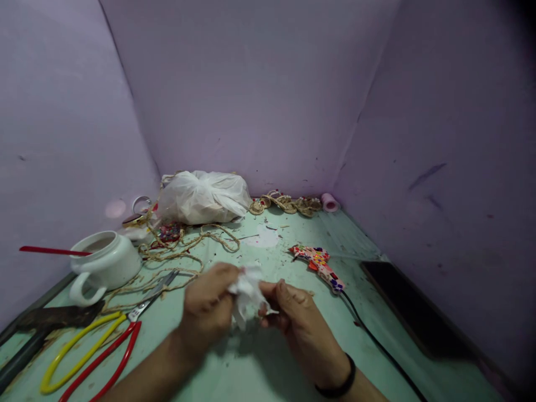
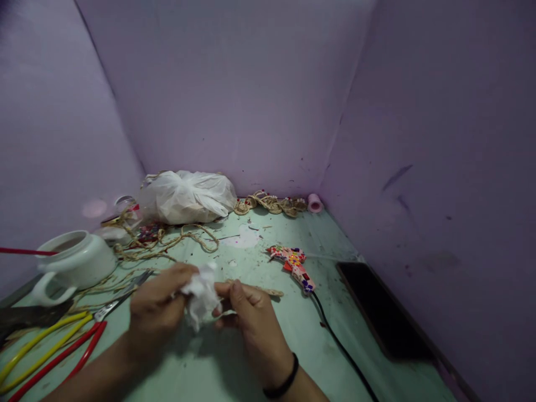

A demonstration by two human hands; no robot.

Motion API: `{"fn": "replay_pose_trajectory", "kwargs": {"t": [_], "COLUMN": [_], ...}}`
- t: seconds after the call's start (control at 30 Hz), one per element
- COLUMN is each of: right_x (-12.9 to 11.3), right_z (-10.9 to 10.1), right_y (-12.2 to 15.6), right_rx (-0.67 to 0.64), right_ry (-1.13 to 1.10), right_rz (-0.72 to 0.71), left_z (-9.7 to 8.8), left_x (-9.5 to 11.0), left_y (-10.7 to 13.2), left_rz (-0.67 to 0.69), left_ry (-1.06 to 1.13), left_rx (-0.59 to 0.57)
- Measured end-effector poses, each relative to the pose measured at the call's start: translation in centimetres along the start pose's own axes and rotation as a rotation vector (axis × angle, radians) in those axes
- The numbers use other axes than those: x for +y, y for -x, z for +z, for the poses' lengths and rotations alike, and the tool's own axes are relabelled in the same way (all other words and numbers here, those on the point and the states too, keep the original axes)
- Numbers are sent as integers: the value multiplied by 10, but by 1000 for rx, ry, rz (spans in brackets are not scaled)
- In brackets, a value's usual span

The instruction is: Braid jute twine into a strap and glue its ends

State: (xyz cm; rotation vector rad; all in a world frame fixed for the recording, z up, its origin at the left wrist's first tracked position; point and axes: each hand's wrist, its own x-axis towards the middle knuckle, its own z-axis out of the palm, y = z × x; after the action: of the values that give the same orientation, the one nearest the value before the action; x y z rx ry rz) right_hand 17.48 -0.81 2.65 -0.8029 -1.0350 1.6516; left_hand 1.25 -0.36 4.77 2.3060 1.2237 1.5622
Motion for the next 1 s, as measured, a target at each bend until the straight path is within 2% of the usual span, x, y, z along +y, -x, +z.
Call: {"fn": "replay_pose_trajectory", "kwargs": {"t": [0.03,0.07,0.1,0.17,0.23,0.27,0.33,0.4,0.47,0.5,0.6,0.73,0.87,1.0], "right_x": [-5,-10,-14,-20,-19,-18,-16,-15,-15,-15,-13,-8,-5,-6], "right_z": [-5,-13,-23,-44,-63,-68,-73,-71,-66,-64,-61,-60,-58,-57], "right_y": [-1,-3,-5,-11,-17,-18,-19,-18,-17,-17,-19,-24,-25,-23], "right_rx": [13,79,176,354,427,436,418,355,244,182,35,-54,-46,-31], "right_ry": [106,232,363,589,788,883,1072,1252,1400,1456,1549,1593,1583,1526], "right_rz": [-45,-113,-173,-280,-344,-363,-369,-349,-329,-322,-334,-362,-342,-292], "left_z": [-9,-18,-28,-44,-53,-53,-47,-32,-12,-2,23,36,37,36], "left_x": [-13,-27,-42,-69,-83,-84,-74,-55,-33,-24,-6,-5,-10,-9], "left_y": [-9,-19,-28,-43,-48,-47,-39,-28,-15,-10,2,8,9,8], "left_rz": [-38,-84,-160,-366,-519,-527,-435,-305,-277,-269,-242,-258,-280,-243], "left_ry": [-164,-314,-462,-732,-889,-924,-879,-668,-421,-364,-406,-520,-524,-503], "left_rx": [79,114,78,-127,-241,-250,-174,-107,-220,-298,-497,-585,-627,-679]}}
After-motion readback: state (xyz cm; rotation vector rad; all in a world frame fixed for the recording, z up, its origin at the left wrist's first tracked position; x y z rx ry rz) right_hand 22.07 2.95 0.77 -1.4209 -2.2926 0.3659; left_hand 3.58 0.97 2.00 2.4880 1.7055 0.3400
